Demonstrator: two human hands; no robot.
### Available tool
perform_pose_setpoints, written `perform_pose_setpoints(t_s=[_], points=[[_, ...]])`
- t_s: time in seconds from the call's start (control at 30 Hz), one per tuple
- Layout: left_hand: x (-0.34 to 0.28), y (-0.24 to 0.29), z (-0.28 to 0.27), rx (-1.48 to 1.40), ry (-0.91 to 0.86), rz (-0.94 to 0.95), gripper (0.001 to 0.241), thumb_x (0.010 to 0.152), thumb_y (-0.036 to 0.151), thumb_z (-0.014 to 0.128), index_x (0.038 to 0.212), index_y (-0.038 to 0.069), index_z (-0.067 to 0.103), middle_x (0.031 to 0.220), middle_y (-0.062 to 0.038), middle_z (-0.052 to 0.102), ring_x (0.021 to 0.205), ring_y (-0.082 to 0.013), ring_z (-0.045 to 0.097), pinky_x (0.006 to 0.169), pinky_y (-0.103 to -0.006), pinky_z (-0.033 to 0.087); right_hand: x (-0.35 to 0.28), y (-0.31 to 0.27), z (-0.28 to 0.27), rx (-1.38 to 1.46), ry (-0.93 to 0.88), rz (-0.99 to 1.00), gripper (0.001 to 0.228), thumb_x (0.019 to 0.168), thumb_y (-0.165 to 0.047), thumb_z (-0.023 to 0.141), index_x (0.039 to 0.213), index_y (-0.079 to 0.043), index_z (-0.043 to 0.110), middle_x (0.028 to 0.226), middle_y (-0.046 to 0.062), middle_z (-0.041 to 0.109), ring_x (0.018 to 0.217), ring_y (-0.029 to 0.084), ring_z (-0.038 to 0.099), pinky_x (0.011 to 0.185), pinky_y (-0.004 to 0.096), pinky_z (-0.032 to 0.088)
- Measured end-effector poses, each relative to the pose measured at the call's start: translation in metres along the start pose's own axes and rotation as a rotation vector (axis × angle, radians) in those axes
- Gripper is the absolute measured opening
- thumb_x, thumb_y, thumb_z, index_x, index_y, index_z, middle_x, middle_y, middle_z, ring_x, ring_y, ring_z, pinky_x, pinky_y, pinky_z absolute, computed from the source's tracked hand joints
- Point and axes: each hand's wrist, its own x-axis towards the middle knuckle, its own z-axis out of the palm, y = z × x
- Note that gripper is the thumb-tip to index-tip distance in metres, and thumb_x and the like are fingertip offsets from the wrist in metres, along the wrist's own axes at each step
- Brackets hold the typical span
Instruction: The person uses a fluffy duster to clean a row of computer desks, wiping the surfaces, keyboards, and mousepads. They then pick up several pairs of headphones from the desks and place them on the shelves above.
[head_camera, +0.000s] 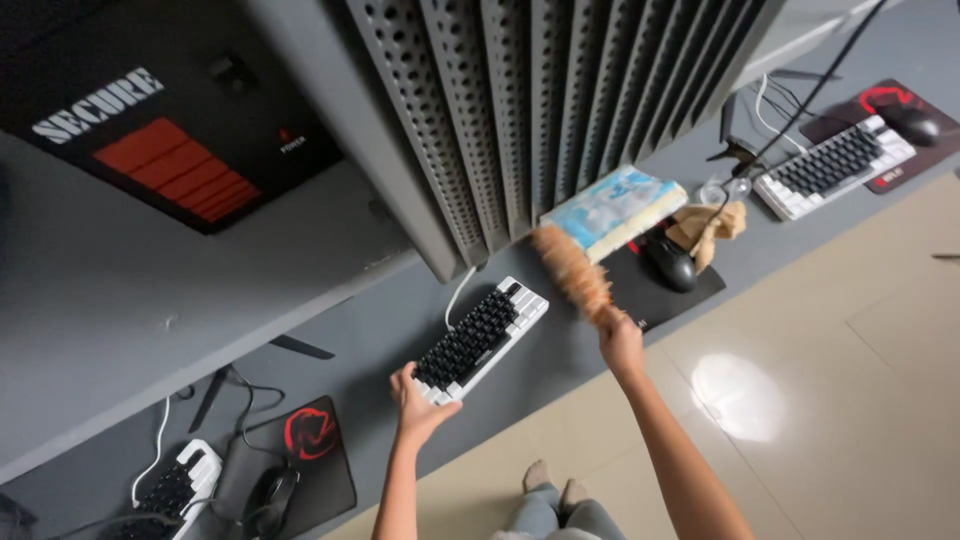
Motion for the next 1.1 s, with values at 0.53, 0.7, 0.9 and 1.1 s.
perform_pose_setpoints(t_s=[0.53,0.7,0.9,1.1], points=[[0.015,0.01,0.021,0.499,-0.101,-0.223,0.134,0.043,0.031,0.103,0.148,0.013,0.023,0.153,-0.014,0.024,0.144,-0.0375,0.022,0.112,-0.0575,0.025,-0.067,-0.007,-0.08,0.283,-0.107,0.376,0.042,0.091,-0.009,0.064,0.132,-0.016,0.068,0.064,0.005,0.064,0.057,0.007,0.057,0.057,0.028,0.051],[0.025,0.093,0.071,0.34,0.095,0.119,0.1,0.061,0.034,0.094,0.143,0.011,0.042,0.15,-0.016,0.034,0.13,-0.04,0.039,0.106,-0.058,0.032,-0.079,0.053,-0.138,0.271,-0.173,0.424,0.044,0.088,-0.007,0.063,0.13,-0.019,0.07,0.065,-0.001,0.064,0.056,0.007,0.054,0.053,0.028,0.049],[0.052,0.175,0.229,-0.064,-0.221,0.474,0.037,0.083,0.018,0.078,0.118,0.012,0.066,0.122,-0.011,0.067,0.12,-0.032,0.06,0.103,-0.0468,0.043,-0.057,0.087,-0.267,0.152,-0.178,0.508,0.047,0.089,-0.007,0.064,0.133,-0.023,0.071,0.061,0.004,0.06,0.054,0.01,0.051,0.052,0.03,0.049],[0.079,0.243,0.391,0.113,-0.374,0.135,0.072,0.079,0.032,0.085,0.137,0.012,0.048,0.138,-0.017,0.05,0.129,-0.0383,0.047,0.1,-0.06,0.039,-0.006,0.133,-0.331,0.009,-0.221,0.549,0.045,0.091,-0.008,0.063,0.133,-0.023,0.068,0.065,0.006,0.069,0.053,0.015,0.06,0.051,0.036,0.053]])
